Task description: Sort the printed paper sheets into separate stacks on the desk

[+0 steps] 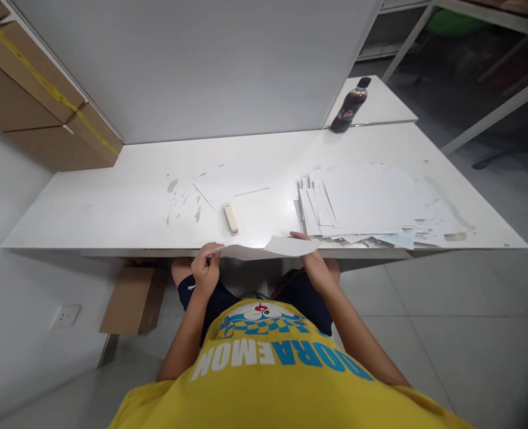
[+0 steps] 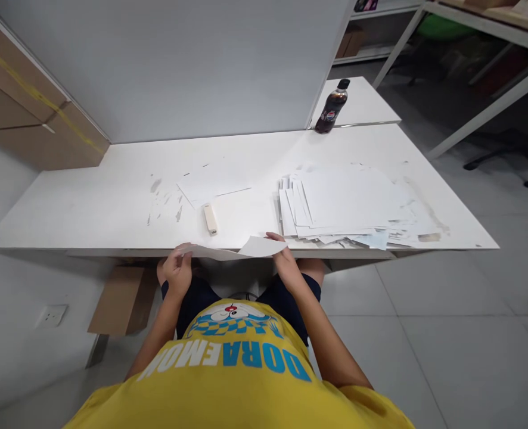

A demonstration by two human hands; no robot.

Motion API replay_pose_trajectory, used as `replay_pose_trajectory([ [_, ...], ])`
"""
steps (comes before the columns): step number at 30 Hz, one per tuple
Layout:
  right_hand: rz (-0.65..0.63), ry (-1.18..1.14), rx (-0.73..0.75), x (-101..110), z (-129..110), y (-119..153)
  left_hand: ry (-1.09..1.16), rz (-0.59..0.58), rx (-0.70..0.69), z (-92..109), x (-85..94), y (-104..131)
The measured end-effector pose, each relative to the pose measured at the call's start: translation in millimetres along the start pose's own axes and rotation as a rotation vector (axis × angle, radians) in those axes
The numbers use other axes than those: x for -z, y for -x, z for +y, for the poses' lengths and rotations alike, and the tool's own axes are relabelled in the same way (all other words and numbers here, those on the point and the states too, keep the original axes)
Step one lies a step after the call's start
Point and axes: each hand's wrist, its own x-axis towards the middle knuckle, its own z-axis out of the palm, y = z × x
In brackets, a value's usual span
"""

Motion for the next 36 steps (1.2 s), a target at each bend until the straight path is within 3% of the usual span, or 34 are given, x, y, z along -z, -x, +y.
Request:
replay_pose_trajectory([
  [2,-0.166,-0.222,-0.222,3,-1,10,0.003,-0.029,-0.021,8,4.7,5],
  [5,-0.370,-0.409,-0.421,5,-3,15,-0.005,-0.133,-0.145,16,9.0,7],
  [10,-0.317,-0.349,-0.517,13,-13,-13,-0.179,-0.300,-0.412,17,18.4,1],
  [14,-0.397,-0.060,-0.567,13,-31,-39,-0.529,-0.484,-0.775,2,28.1,-2],
  [16,-0.400,0.085,-0.534,9,-38,-44,-0.678,-0.438,-0.953,-7,32.0,-2],
  [18,-0.349,0.172,-0.483,5,-39,-43,-0.783,-0.325,-1.005,-16,34.8,-1],
  [20,-0.299,0.204,-0.465,4,-37,-40,-0.861,-0.320,-0.937,-21,36.7,0],
  [24,-0.257,0.215,-0.433,8,-29,-34,-0.891,-0.473,-0.747,-23,36.5,6],
  [28,-0.208,0.218,-0.343,20,-28,-28,-0.693,-0.379,-0.552,-22,22.7,21],
  [33,-0.159,0.194,-0.319,34,-26,-23,-0.099,-0.238,-0.012,-27,-15.8,52],
  [36,-0.161,0.201,-0.297,40,-25,-23,0.079,-0.192,0.292,-23,-33.1,61],
])
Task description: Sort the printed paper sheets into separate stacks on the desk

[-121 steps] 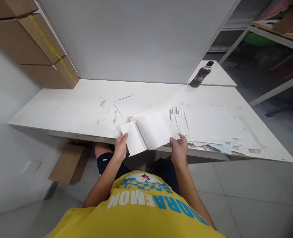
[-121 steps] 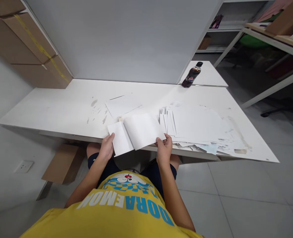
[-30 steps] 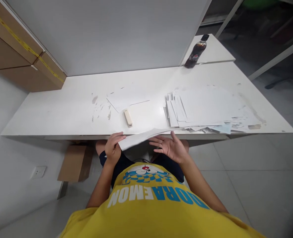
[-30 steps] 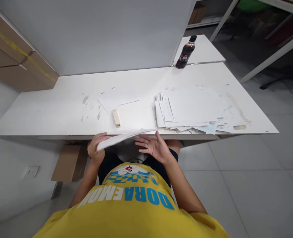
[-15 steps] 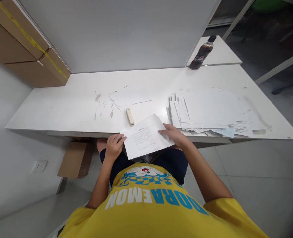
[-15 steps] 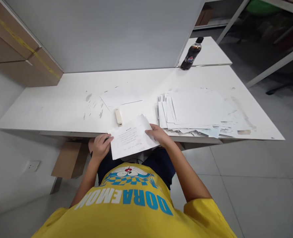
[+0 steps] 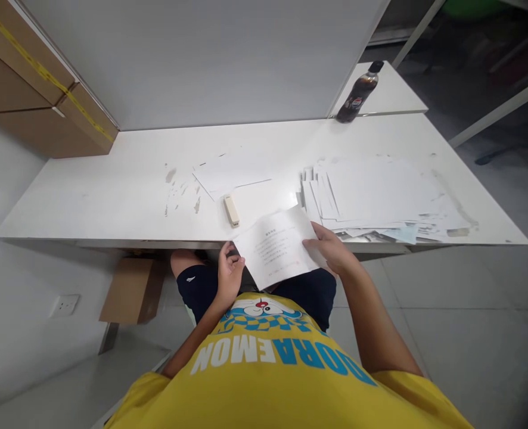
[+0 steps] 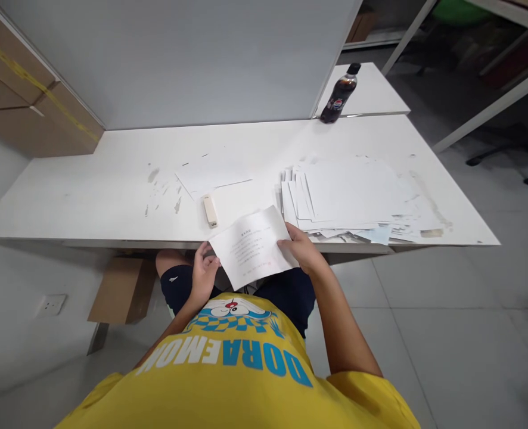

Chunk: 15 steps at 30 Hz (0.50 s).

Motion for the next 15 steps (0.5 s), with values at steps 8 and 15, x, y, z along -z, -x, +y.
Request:
replay_pose_trajectory([
  [8,-0.017,0.042,-0.017,5,-7,1,0.101,-0.093,0.344,26,-10.0,-3],
  [15,-0.030,0.072,0.057,9,-6,-1,0.040,-0.088,0.308,24,-12.1,-19],
])
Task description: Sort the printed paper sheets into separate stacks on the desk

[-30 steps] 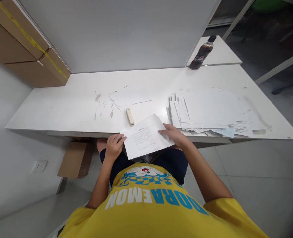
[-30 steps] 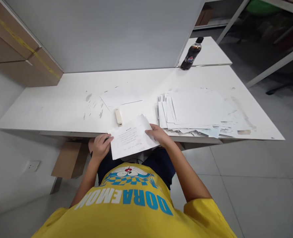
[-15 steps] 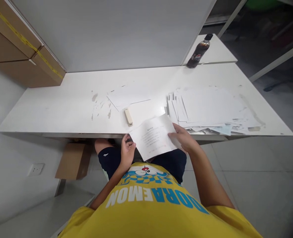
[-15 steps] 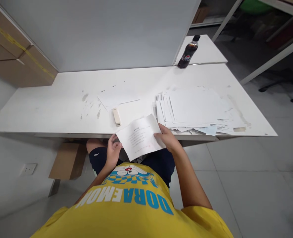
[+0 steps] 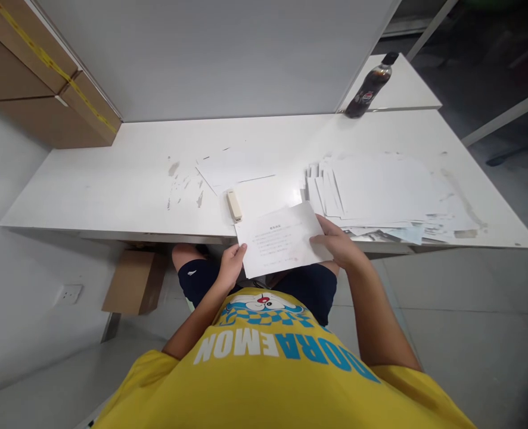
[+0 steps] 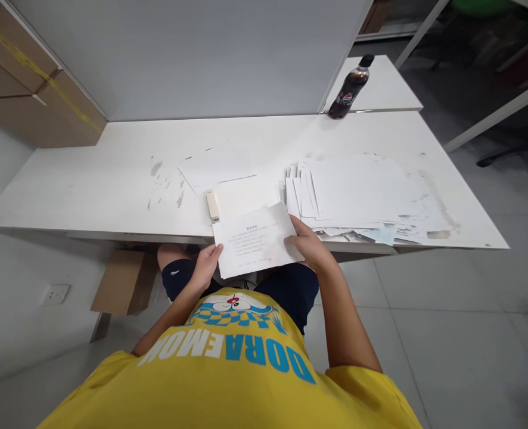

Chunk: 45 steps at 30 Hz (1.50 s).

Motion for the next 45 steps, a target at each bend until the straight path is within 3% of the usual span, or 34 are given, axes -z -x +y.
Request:
replay_pose_trajectory([
  [8,0.099,0.038,0.001,4,5,-10,-0.169,-0.076,-0.092,7,-4.6,-8],
  [13,0.106,0.072,0.012,2,-1,-10,-0.310,0.086,-0.186,4,-0.4,-10],
  [19,0.099,0.121,0.069,-3,-10,-14,-0.147,0.156,-0.184,-7,-0.6,-11],
  [23,0.072,0.099,0.035,-6,-12,-15,-0.007,0.126,-0.192,-12,-0.5,-13],
  [27,0.088,0.088,0.030,-4,-11,-16,-0.111,0.130,-0.208,-10,4.1,-11],
  [30,0.102,0.103,0.028,-1,-11,-16,-0.444,0.190,-0.380,2,13.1,-10],
  [33,0.102,0.136,0.034,0,-13,-16,-0.761,0.233,-0.670,21,23.6,-19],
  [37,0.094,0.118,0.033,-2,-14,-17,-0.962,0.145,-0.999,38,33.2,-48],
  [41,0.087,0.077,0.039,-7,-13,-19,-1.004,0.132,-1.086,37,37.0,-67],
  [45,0.091,0.040,0.058,-10,-14,-21,-0.978,0.133,-1.105,36,38.2,-70],
])
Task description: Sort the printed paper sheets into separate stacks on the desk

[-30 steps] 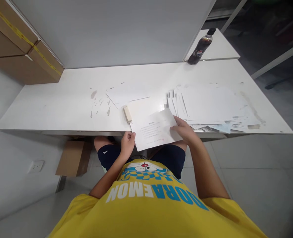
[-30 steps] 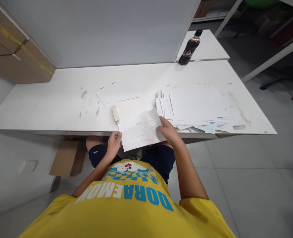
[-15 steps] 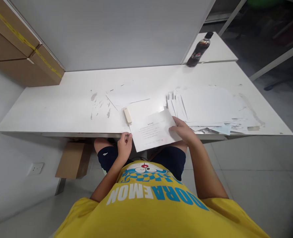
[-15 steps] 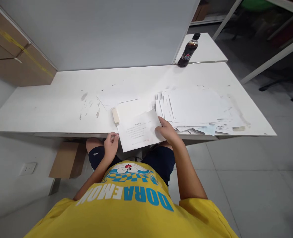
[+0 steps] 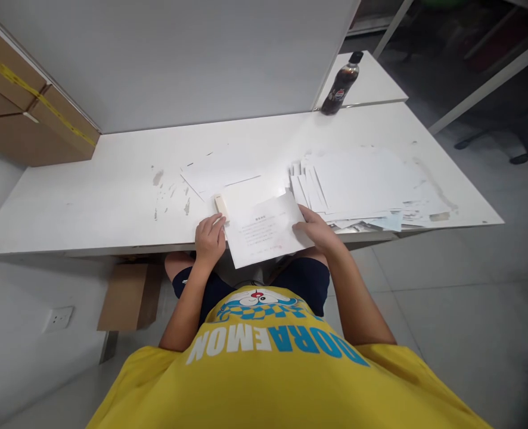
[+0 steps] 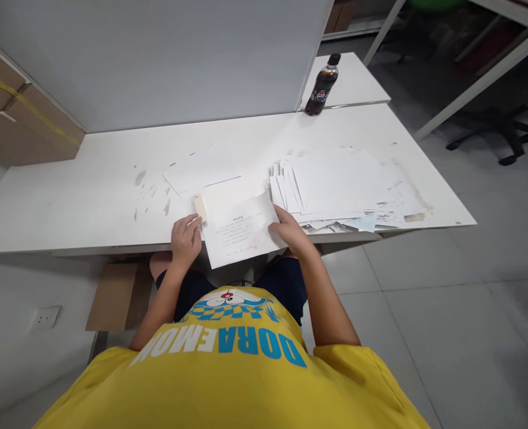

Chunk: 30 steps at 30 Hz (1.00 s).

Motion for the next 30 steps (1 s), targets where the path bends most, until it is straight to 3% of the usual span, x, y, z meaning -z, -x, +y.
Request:
replay_pose_trajectory([
  [9,-0.010,-0.017,-0.013,3,17,2,-0.027,-0.117,-0.066,-12,6.3,-7],
  [15,-0.047,-0.063,0.018,5,26,2,0.044,-0.082,-0.031,-12,1.7,-4],
  [30,-0.059,-0.169,-0.063,7,17,9,0.119,-0.060,-0.034,-16,3.9,-7],
])
